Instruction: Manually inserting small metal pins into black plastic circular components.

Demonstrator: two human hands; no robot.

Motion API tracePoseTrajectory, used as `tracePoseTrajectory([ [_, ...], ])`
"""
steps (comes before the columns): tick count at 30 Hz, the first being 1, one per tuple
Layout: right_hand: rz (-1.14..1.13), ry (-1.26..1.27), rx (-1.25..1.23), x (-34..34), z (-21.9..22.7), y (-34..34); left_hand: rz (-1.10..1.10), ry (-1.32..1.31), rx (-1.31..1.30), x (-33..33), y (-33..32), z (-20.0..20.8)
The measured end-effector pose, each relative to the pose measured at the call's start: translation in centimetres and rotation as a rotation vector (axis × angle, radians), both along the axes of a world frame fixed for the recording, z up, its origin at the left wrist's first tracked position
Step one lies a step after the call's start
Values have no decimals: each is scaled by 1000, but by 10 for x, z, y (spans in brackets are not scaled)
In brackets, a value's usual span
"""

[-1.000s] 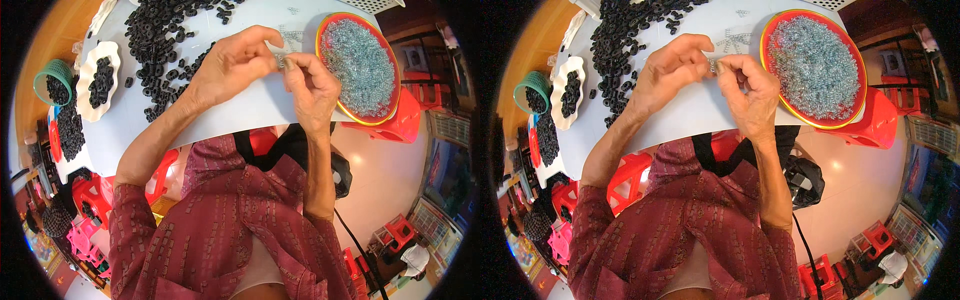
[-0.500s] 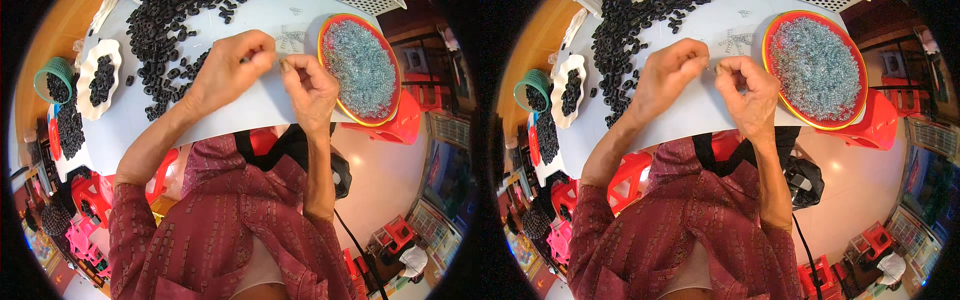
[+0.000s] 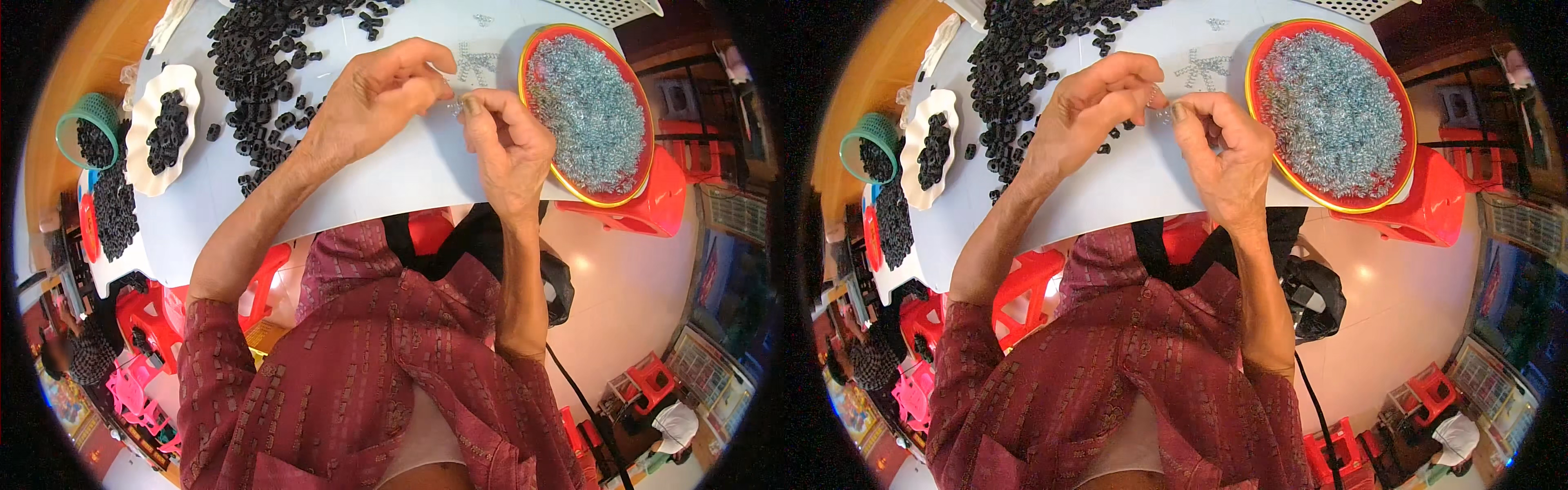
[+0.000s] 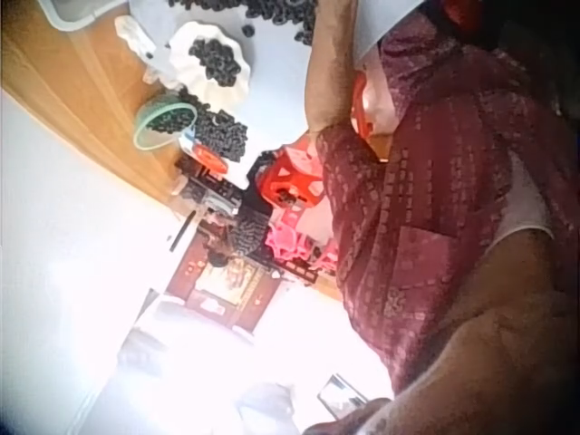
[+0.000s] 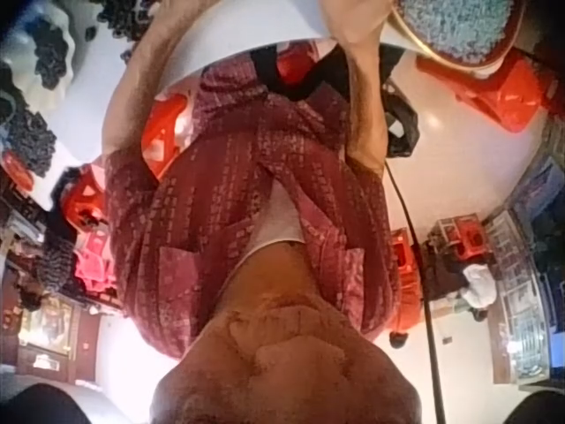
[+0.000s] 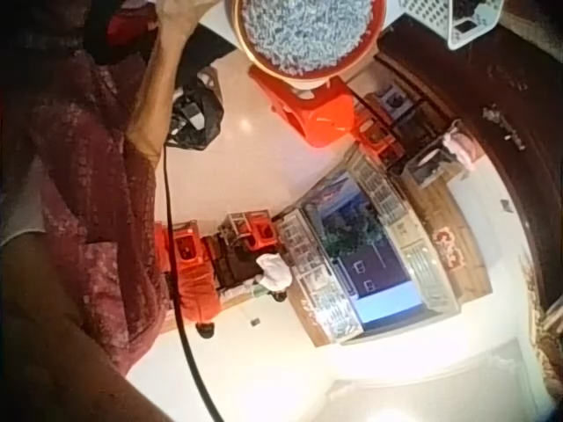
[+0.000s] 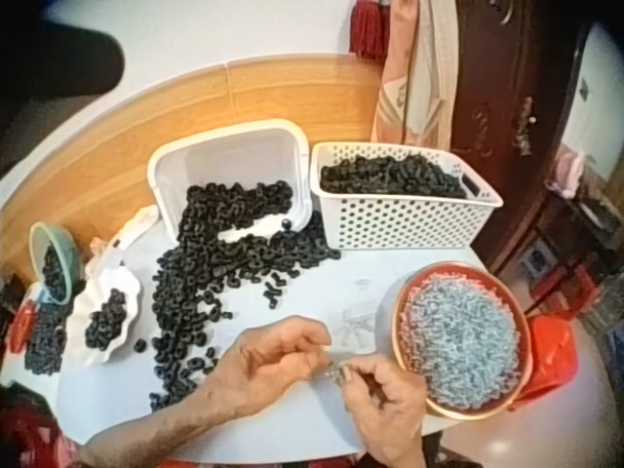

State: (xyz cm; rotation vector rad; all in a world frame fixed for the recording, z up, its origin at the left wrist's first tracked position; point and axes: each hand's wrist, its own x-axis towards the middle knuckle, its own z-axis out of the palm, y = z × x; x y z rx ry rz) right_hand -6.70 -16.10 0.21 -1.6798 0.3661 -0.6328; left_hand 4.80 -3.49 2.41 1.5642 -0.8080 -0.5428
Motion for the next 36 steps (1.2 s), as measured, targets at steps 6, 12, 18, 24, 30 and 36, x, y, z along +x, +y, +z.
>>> tracePoseTrajectory([
  [6,4,-18,-8,0,-1,-1,-121,-116,102,-1,2,-1],
  [12,18,-51,22,0,-3,-1,-128,-265,209,-2,3,7],
  [18,20,-103,13,0,-3,-1,-90,-471,225,-5,2,10],
  [24,24,-75,-6,0,-1,-1,-143,-192,176,-4,2,2],
  [30,60,-79,61,1,0,0,-39,-2,62,-4,0,-3],
  [36,32,-60,4,1,-1,0,-70,-52,74,-5,0,2],
])
